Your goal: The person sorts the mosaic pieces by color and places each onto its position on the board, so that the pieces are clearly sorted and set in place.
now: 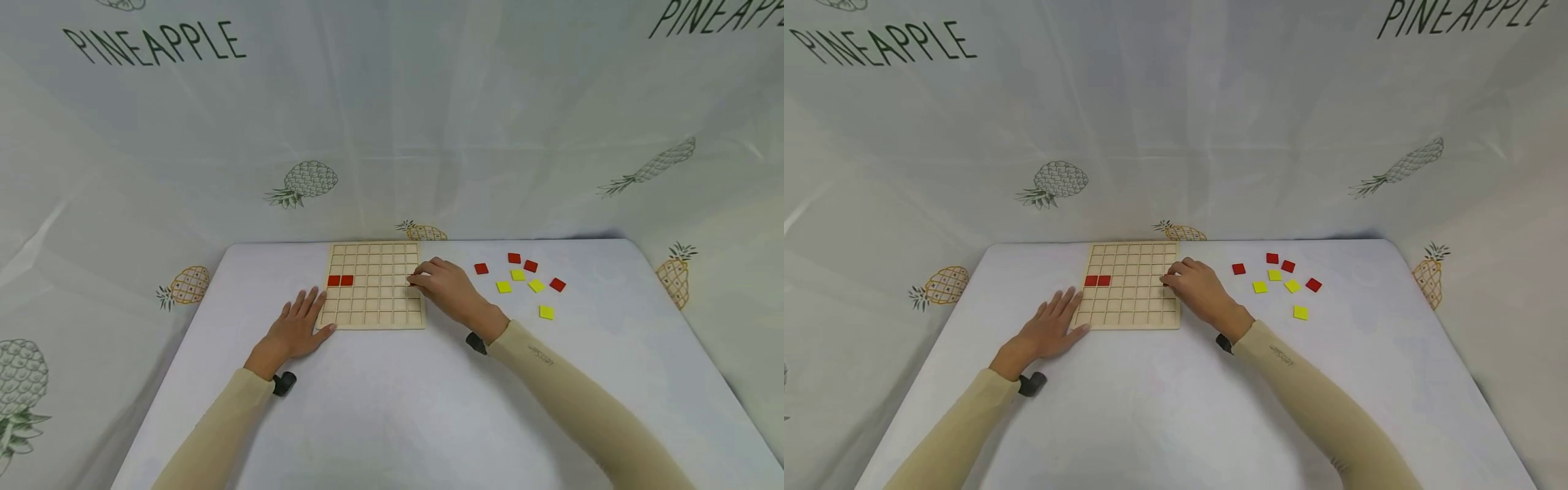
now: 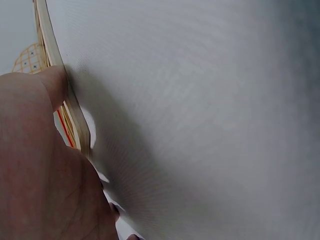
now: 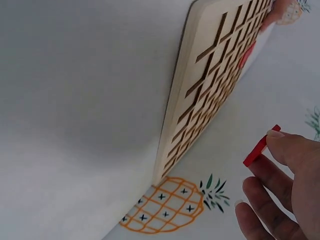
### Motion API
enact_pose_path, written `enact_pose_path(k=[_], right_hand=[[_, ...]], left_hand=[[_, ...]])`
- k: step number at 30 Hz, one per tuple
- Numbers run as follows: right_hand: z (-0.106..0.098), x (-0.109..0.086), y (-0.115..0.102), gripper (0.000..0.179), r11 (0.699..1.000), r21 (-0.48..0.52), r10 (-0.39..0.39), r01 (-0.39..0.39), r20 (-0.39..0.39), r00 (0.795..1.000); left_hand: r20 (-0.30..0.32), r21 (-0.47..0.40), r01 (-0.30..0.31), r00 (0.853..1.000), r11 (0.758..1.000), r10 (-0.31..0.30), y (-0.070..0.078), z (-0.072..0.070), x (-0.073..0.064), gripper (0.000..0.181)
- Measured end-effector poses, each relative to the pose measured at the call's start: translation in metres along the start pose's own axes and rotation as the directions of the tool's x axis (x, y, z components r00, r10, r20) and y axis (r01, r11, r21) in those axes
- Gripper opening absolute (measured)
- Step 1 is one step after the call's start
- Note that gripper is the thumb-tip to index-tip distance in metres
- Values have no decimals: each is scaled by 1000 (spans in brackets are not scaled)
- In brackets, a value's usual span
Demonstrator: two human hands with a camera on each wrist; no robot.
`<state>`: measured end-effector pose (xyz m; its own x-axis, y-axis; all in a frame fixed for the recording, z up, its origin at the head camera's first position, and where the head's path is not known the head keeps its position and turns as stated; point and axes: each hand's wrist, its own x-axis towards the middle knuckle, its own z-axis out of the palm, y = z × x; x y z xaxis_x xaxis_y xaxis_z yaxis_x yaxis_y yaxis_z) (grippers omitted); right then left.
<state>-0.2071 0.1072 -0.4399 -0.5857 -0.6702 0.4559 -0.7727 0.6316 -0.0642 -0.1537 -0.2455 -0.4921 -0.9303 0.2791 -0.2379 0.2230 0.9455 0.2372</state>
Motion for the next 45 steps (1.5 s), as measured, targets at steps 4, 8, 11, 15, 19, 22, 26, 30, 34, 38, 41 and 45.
enact_pose_path(k=[4,8,11,15,19,22,26,30,34,38,41,45], right_hand=[[8,13,-5,22,1000,5,9,-9,14,1000],[16,25,-12,21,1000,-10,6,-6,34,999],[24,34,-18,21,1000,-6,-4,4,46,999],[35,43,-26,19,1000,5,-8,8,46,999],[42,52,-33,17,1000,1,-7,7,44,999],[46,59,-38,17,1000,-7,-12,12,53,999],[52,68,-42,17,1000,11,-21,20,61,998],[57,77,-43,17,999,38,6,-10,97,995],[63,86,-43,18,997,45,50,-59,183,982],[69,92,-42,19,998,19,60,-68,262,963],[74,95,-42,19,998,-4,62,-64,287,956],[78,99,-42,18,997,-9,80,-81,299,951]], left_hand=[[-4,3,-6,1000,1000,6,-2,1,1,85],[-4,7,-9,1000,1000,9,-5,2,2,85],[-5,9,-5,1000,1000,5,-8,3,2,86],[-6,10,-1,1000,1000,1,-11,5,1,86],[11,7,0,1000,1000,0,-7,0,0,85],[19,-5,1,1000,1000,-1,-2,-6,-3,85],[21,-23,2,1000,1000,-1,2,-9,-6,85],[18,-24,-3,1000,1000,4,2,-8,-6,86],[5,-35,-11,1000,999,11,0,-4,-3,86],[-5,-33,-13,1000,999,13,-1,1,0,85],[-13,-17,-13,1000,1000,13,-4,4,2,84],[-8,-11,-15,1000,1000,14,-6,5,4,84]])
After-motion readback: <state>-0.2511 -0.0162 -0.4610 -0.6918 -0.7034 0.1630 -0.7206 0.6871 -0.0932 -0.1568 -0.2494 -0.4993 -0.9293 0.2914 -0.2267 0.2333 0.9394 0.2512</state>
